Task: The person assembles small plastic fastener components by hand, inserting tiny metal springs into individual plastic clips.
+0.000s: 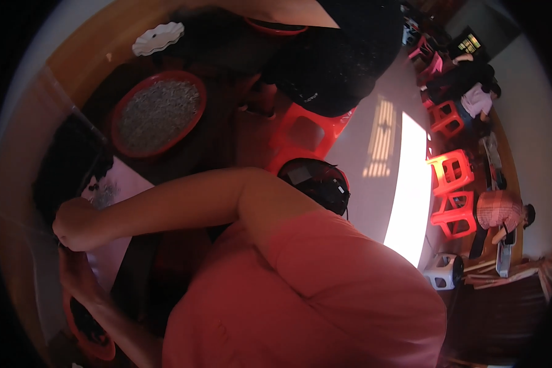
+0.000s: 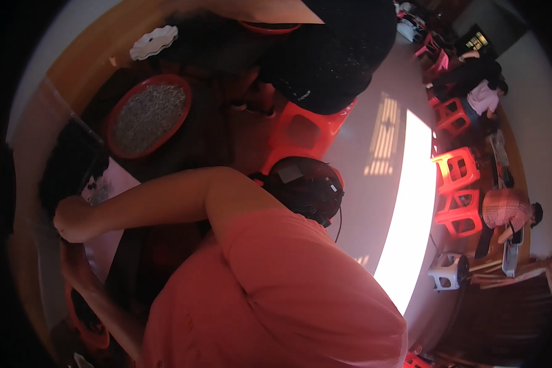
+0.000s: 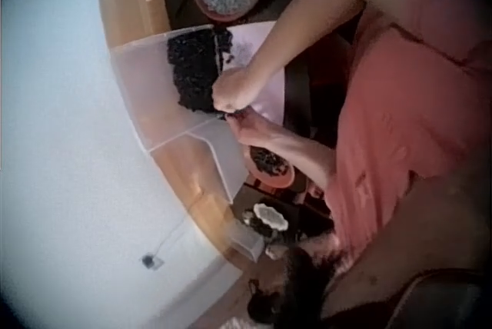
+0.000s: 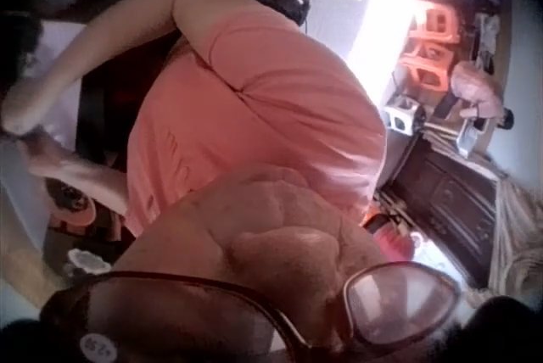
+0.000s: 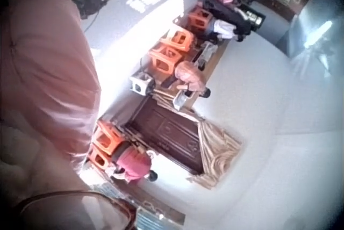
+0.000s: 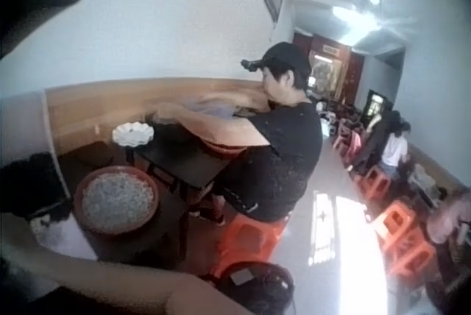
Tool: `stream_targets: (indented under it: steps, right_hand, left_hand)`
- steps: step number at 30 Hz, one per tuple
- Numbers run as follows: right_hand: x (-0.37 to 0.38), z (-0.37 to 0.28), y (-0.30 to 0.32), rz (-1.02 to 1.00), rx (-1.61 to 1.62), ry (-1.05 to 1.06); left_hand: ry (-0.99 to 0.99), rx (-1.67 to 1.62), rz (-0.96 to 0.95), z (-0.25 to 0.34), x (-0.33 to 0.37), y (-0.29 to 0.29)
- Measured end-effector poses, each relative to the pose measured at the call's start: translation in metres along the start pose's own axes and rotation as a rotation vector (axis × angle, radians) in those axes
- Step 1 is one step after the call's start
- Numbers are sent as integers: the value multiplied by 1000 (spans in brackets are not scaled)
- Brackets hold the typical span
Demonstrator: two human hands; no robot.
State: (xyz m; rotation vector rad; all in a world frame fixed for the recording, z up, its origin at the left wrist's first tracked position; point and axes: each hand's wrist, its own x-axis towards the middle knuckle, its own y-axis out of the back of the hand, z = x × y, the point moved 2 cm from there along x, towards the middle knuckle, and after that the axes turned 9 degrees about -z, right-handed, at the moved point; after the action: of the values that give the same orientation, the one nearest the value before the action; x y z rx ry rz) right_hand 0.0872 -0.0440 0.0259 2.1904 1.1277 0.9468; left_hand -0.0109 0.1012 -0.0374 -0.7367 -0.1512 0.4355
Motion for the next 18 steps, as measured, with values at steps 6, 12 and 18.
stream_targets:
  steps: [6,12,18]
  right_hand:
    - [-36,-9,-5,-69,331,130]
    - [-56,-12,-11,-57,329,49]
    - [-66,-29,-22,180,162,307]
  left_hand:
    - [-165,12,-43,-31,1,-27]
    - [-167,-221,16,-30,-15,-64]
    - [-200,-221,121,-28,-22,-62]
